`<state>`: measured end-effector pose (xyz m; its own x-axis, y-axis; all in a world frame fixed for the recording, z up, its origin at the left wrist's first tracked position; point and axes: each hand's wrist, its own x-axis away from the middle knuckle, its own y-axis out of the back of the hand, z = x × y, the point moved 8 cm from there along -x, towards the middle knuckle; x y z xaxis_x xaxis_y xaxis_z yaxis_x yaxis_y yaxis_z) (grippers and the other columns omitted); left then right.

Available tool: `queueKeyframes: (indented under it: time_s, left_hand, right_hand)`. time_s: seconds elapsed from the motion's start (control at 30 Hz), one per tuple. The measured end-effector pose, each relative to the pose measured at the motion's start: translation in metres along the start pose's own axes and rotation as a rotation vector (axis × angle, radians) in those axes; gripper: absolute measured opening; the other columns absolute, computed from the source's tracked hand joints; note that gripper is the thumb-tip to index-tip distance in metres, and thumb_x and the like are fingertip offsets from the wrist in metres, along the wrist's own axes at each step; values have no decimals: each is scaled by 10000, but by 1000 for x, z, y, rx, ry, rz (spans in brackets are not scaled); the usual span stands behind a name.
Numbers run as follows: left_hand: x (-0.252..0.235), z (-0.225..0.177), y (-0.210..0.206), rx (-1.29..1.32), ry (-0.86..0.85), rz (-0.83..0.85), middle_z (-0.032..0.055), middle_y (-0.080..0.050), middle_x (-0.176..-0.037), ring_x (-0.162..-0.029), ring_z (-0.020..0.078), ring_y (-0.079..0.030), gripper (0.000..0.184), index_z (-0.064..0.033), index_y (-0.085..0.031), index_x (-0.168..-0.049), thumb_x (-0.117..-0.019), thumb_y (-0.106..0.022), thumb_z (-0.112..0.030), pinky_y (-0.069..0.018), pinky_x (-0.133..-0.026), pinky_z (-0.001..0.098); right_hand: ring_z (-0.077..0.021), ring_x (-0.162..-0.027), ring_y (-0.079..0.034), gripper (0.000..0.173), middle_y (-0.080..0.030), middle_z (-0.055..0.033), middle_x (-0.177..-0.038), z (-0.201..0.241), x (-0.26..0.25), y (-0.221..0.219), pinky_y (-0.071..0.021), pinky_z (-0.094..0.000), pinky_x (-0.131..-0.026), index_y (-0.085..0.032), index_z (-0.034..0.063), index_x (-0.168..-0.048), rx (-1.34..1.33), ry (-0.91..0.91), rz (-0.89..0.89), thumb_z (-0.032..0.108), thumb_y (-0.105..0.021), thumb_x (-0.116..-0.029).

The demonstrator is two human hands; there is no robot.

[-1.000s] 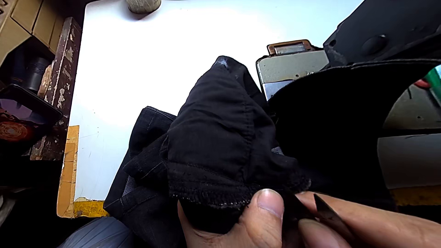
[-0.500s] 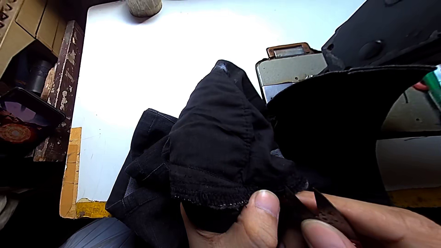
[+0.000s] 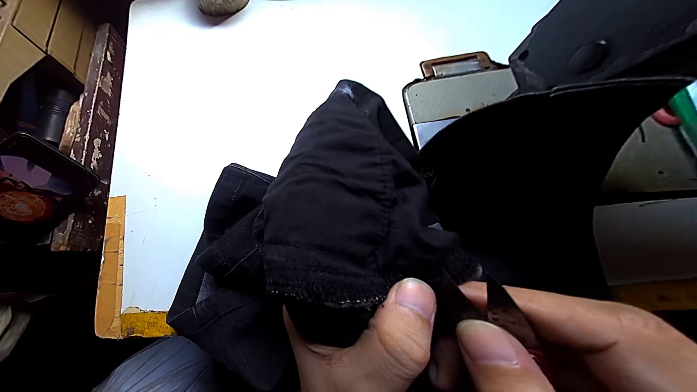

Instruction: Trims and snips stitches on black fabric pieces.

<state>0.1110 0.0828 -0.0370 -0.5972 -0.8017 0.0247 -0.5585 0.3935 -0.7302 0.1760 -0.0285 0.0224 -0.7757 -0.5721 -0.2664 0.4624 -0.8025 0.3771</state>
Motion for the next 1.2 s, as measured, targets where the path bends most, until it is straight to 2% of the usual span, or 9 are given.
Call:
queueKeyframes:
  time_s: [0.17, 0.3, 0.5, 0.67, 0.77, 0.87, 1.0, 1.07, 1.2]
  left_hand:
    - [0, -1, 1, 4, -10, -3, 145, -729, -896, -850, 172, -739, 195, 25, -662, -1057, -868, -701, 56, -623, -810, 339]
    - [-2, -2, 0, -17, -22, 4, 120, -724, -850, -806, 135, -728, 152, 12, -671, -1014, -870, -718, 29, -617, -786, 310]
    - [-1, 0, 0, 22, -2, -1, 138, -725, -833, -780, 149, -732, 135, 31, -679, -997, -866, -704, 53, -620, -771, 308]
    - [-1, -1, 1, -1, -17, 17, 139, -735, -889, -837, 161, -741, 202, 23, -665, -1047, -860, -741, 34, -625, -811, 332]
    - [-1, -2, 0, -9, -27, 21, 131, -738, -887, -839, 156, -740, 191, 20, -671, -1039, -862, -743, 30, -623, -811, 324]
    - [-1, -2, -1, -21, -22, 10, 132, -735, -858, -801, 152, -739, 186, 22, -671, -1023, -852, -727, 68, -626, -783, 315]
    - [-2, 0, 2, -50, 6, -32, 139, -738, -927, -859, 173, -748, 267, 10, -639, -1096, -856, -746, 57, -634, -811, 348]
    - [-2, 0, 2, -44, 4, -49, 137, -735, -914, -853, 168, -747, 264, 8, -639, -1087, -852, -750, 51, -633, -805, 339]
    - [-3, -2, 2, -48, -13, -21, 137, -741, -931, -866, 180, -751, 285, 5, -634, -1112, -858, -760, 27, -637, -813, 361]
  right_hand:
    - [23, -820, -641, 131, -705, -55, -871, 2, 1, -2, -507, -100, -724, -668, -15, -1024, 87, 92, -27, 97, -602, -1009]
    - [-33, -799, -634, 223, -672, -74, -887, -4, 3, -4, -521, -155, -703, -637, 3, -1115, 87, 94, -24, 188, -655, -992]
    - [-1, -801, -590, 258, -635, -44, -904, -10, 4, -4, -487, -124, -711, -586, 32, -1143, 111, 129, -68, 198, -677, -968]
    - [-7, -820, -614, 306, -685, -14, -980, -16, 0, -2, -512, -150, -671, -584, 27, -1187, -133, -25, 52, 143, -732, -945]
    - [0, -821, -615, 286, -683, -13, -957, -13, -1, 1, -517, -146, -694, -613, 29, -1163, -78, 10, 45, 185, -724, -951]
    - [-12, -778, -579, 239, -647, -42, -894, -8, 1, 1, -464, -141, -677, -592, 44, -1100, 103, 131, -49, 217, -691, -968]
    - [-68, -729, -527, 120, -525, -64, -832, 7, 2, 3, -434, -157, -665, -569, 60, -961, 129, 272, -121, 129, -666, -979]
    - [-59, -741, -547, 124, -550, -66, -832, 10, 0, 4, -449, -146, -680, -580, 53, -959, 142, 251, -122, 135, -671, -979]
    - [32, -917, -618, 129, -673, 2, -963, -2, -4, 10, -504, -112, -791, -617, 37, -1025, -55, 83, -11, 148, -676, -999]
